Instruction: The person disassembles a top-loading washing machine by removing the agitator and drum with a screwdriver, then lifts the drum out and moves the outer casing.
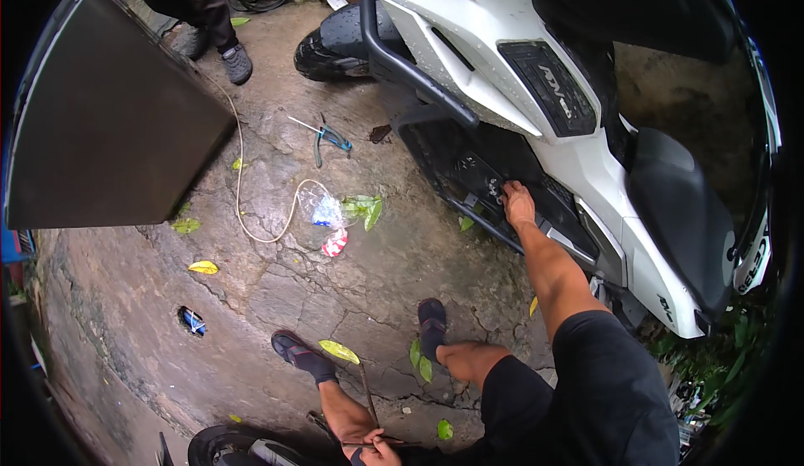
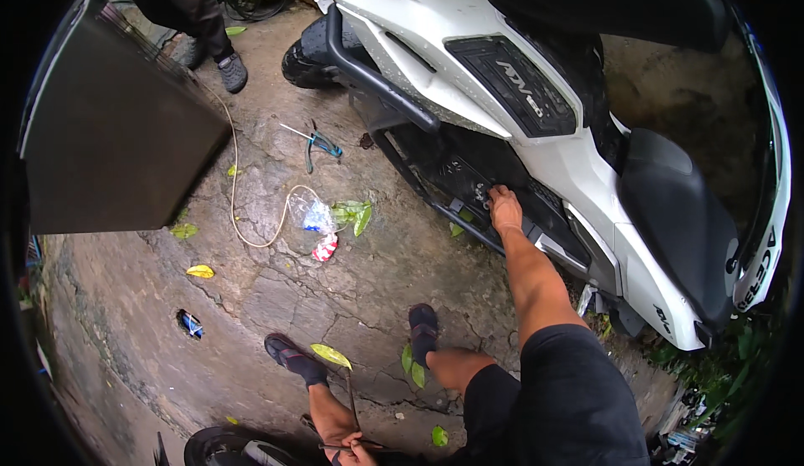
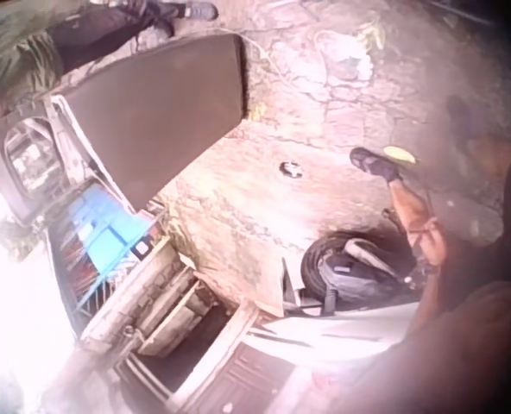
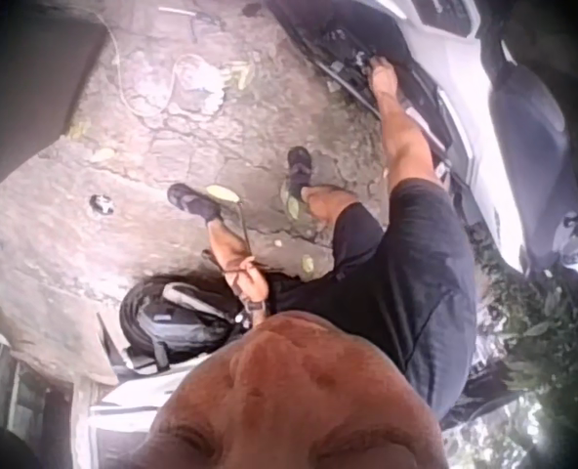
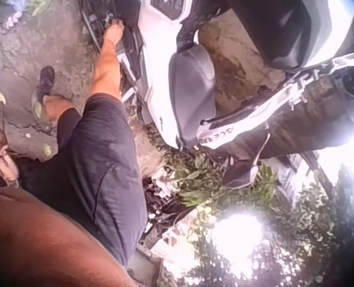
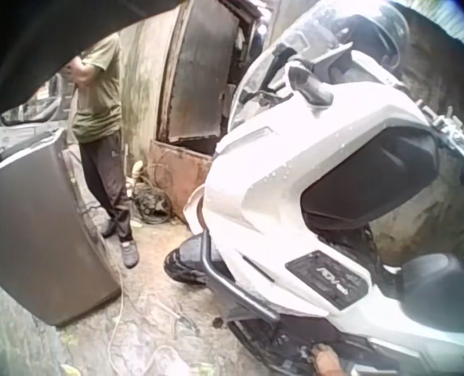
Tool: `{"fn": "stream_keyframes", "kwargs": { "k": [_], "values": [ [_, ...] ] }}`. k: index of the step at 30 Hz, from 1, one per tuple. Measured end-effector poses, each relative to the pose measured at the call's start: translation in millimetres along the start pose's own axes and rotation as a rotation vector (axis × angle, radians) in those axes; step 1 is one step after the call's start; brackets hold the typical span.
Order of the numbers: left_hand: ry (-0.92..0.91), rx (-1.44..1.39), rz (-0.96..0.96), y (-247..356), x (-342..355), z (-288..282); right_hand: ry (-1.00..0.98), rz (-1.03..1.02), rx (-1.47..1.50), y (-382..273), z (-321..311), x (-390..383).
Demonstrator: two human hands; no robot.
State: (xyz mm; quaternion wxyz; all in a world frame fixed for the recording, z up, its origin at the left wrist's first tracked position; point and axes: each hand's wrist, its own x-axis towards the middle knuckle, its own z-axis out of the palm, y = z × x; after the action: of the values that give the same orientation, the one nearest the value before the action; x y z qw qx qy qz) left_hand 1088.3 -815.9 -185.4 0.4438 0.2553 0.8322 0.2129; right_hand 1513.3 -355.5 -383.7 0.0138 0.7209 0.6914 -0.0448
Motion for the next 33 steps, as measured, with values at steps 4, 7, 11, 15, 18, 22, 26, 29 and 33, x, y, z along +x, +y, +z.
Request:
{"fn": "stream_keyframes", "kwargs": {
  "k": [4, 7, 11, 15, 18, 22, 26, 29, 33],
  "values": [
    [0.016, -0.029, 0.051, -4, -2, 4, 0.031, 0.033, 0.027, -2, 0, 0],
    [0.039, -0.017, 0.071, -13, -1, 9, 0.048, 0.036, 0.054, 9, 0, -5],
    [-0.004, 0.031, 0.037, -6, 2, 3, 0.008, 0.053, 0.083, 8, 0, -2],
    [-0.012, -0.034, 0.055, -20, 8, 5, -0.062, -0.031, 0.06, -1, -3, 11],
    [0.008, -0.132, -0.035, -46, 15, 8, -0.054, 0.096, -0.024, -2, -22, -3],
    [-0.012, -0.147, -0.107, -19, 24, -19, 0.031, 0.134, 0.083, -31, -33, -52],
    [-0.034, -0.1, -0.023, -19, 33, -45, -0.058, 0.057, -0.062, -63, -25, -161],
    [-0.124, -0.282, -0.108, -16, 57, -77, -0.61, 0.047, 0.037, -149, -85, -247],
    [-0.131, -0.639, -0.192, -5, 96, -135, -0.943, -0.351, 0.189, -331, -230, -276]
  ]
}}
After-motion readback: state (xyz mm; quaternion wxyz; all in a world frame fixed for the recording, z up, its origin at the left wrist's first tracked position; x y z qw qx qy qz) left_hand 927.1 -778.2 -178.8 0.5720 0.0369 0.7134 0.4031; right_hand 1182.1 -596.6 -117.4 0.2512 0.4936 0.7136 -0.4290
